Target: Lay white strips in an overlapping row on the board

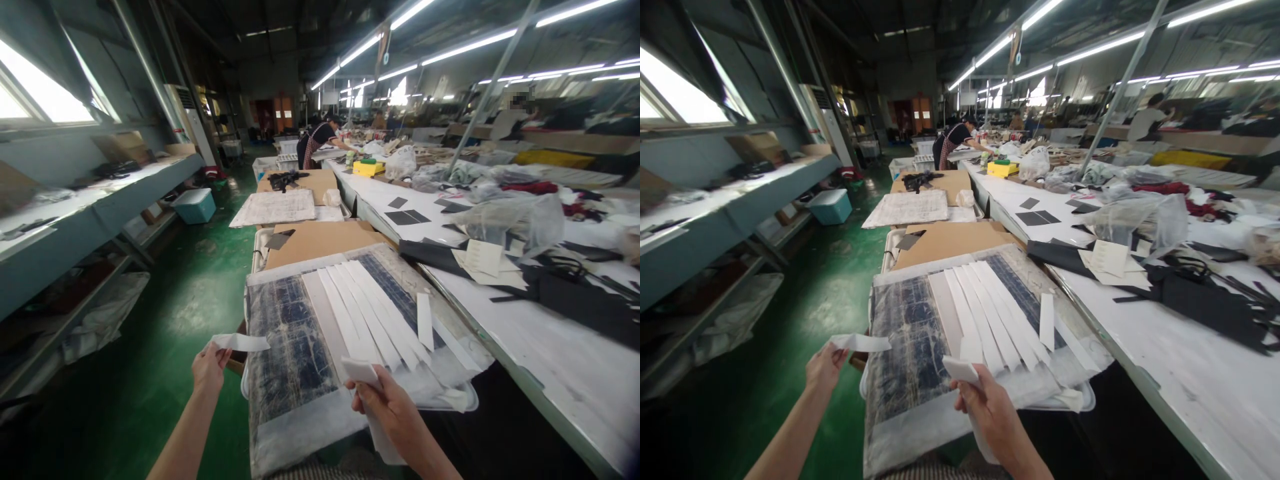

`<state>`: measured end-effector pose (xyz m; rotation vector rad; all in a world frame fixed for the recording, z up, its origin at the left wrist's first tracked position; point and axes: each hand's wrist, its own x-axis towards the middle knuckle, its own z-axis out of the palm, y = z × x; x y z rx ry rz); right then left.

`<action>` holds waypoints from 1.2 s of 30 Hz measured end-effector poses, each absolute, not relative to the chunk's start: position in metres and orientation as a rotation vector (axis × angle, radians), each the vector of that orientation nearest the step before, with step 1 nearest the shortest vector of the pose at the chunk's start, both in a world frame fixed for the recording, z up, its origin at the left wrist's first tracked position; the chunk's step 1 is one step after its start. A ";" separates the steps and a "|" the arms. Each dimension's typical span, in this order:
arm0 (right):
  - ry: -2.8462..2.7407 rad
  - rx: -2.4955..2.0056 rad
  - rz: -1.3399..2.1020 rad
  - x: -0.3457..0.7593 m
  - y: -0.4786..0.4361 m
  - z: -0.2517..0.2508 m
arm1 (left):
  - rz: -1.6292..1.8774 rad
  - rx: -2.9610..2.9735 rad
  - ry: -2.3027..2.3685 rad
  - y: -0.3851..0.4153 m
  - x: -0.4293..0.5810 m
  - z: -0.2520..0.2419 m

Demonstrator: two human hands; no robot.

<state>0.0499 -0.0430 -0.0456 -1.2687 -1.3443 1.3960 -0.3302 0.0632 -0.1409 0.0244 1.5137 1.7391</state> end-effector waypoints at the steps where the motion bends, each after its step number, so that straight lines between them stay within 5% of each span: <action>1: -1.289 -1.275 1.419 0.046 -0.042 -0.046 | 1.740 0.016 1.484 0.062 -0.326 -0.140; 16: -0.392 -0.867 1.836 -0.027 -0.029 -0.067 | 1.549 -0.013 0.773 0.020 -0.188 -0.035; 36: -0.233 -0.868 1.578 0.014 0.017 -0.039 | 1.236 0.056 0.941 -0.028 -0.161 -0.041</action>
